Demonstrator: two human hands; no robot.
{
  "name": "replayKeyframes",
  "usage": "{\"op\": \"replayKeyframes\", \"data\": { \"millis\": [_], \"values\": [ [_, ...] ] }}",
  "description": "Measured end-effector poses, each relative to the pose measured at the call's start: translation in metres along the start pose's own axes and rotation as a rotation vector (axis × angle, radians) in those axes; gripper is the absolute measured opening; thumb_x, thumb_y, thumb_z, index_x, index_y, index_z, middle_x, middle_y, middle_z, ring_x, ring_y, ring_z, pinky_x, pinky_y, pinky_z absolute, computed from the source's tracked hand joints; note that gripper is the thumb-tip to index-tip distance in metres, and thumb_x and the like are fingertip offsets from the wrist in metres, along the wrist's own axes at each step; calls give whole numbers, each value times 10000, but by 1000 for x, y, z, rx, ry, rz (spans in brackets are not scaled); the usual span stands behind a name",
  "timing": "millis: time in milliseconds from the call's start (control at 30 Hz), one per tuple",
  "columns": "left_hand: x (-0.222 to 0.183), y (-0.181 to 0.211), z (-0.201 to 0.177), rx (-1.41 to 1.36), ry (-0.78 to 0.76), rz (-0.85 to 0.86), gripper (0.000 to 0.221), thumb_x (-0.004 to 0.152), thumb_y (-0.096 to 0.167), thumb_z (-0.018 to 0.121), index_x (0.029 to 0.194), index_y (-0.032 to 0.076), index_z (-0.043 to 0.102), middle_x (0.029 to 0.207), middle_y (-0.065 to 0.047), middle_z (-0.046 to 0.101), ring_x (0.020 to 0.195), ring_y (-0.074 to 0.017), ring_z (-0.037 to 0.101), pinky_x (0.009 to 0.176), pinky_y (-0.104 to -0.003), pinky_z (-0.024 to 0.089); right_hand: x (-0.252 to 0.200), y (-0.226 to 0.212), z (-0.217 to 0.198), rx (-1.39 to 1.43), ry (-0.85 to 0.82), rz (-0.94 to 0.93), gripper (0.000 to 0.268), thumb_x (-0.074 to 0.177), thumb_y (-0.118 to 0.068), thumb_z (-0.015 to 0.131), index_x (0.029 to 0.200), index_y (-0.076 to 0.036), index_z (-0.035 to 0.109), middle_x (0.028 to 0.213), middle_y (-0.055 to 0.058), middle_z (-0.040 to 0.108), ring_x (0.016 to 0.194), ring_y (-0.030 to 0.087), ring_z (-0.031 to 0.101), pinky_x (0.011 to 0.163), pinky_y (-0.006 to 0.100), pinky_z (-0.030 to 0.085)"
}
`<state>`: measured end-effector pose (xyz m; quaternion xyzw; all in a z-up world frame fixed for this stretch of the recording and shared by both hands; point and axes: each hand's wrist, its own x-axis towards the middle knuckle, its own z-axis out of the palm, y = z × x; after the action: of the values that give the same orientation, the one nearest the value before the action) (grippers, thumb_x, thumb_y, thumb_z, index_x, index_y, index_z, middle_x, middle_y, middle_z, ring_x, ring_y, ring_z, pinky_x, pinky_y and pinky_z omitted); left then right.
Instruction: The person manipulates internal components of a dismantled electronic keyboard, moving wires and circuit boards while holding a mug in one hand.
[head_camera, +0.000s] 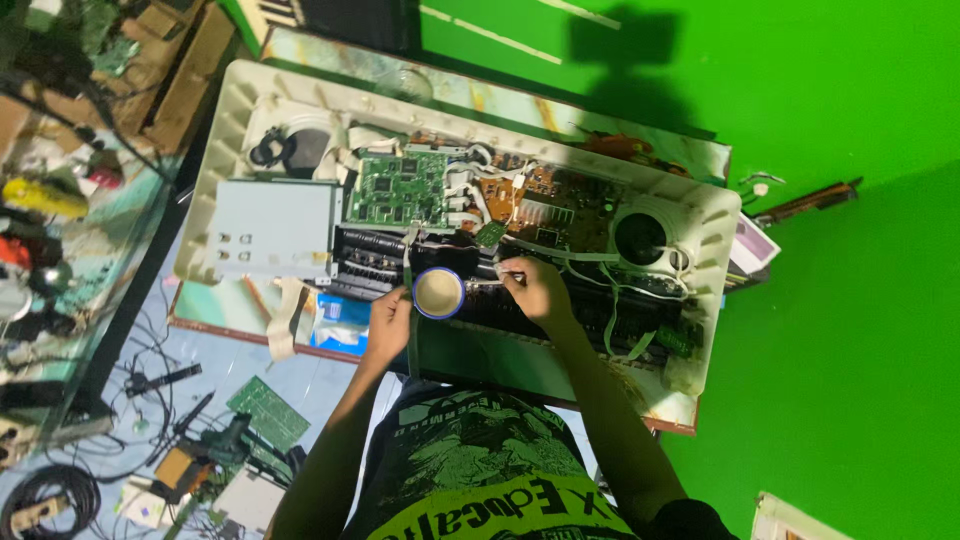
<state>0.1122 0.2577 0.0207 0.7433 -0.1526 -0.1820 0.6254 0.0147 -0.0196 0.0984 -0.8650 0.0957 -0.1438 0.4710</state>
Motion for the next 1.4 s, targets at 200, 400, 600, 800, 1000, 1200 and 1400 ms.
{"op": "replayKeyframes", "data": {
  "millis": [200,400,600,800,1000,1200,1400],
  "values": [
    [31,-9,8,-60,-61,62,262,1019,161,486,870,-4,624,681,27,534,696,-43,454,593,-291,402,0,40,36,-512,68,234,167,887,-194,651,942,-111,785,917,173,739,784,395,703,670,471,561],
    [47,-18,13,31,-99,136,202,963,138,480,814,7,517,661,-29,405,655,-98,396,564,-323,365,-7,80,58,-769,-4,170,67,814,-132,598,793,-103,654,812,128,684,743,363,701,618,482,556],
    [50,-26,15,137,-64,31,265,997,182,498,885,-30,610,658,-123,521,609,-191,473,572,-383,390,-1,85,77,-801,-24,226,108,881,-155,580,816,-107,652,829,127,671,715,356,692,610,487,558],
    [56,-68,15,240,31,126,350,995,206,563,1115,-94,695,952,-228,734,880,-273,687,794,-391,518,8,57,92,-691,48,53,99,878,-139,566,927,-82,630,903,137,658,792,348,689,636,476,554],
    [58,-75,11,214,30,23,356,962,222,595,1131,-71,710,945,-215,759,856,-275,714,782,-385,547,8,38,67,-658,-20,223,102,831,-184,630,887,-98,634,891,128,652,770,364,677,602,498,536],
    [57,-71,11,182,29,-84,350,965,219,595,1135,-63,714,904,-213,759,820,-285,706,743,-396,545,4,61,65,-730,-13,268,23,832,-140,625,818,-122,626,883,111,643,776,345,684,622,482,545],
    [59,-71,14,200,72,26,334,962,200,604,1109,-75,724,948,-229,752,877,-282,713,779,-382,542,14,46,96,-659,-19,147,41,850,-109,610,888,-94,617,913,136,641,768,360,669,642,492,534]
  ]
}}
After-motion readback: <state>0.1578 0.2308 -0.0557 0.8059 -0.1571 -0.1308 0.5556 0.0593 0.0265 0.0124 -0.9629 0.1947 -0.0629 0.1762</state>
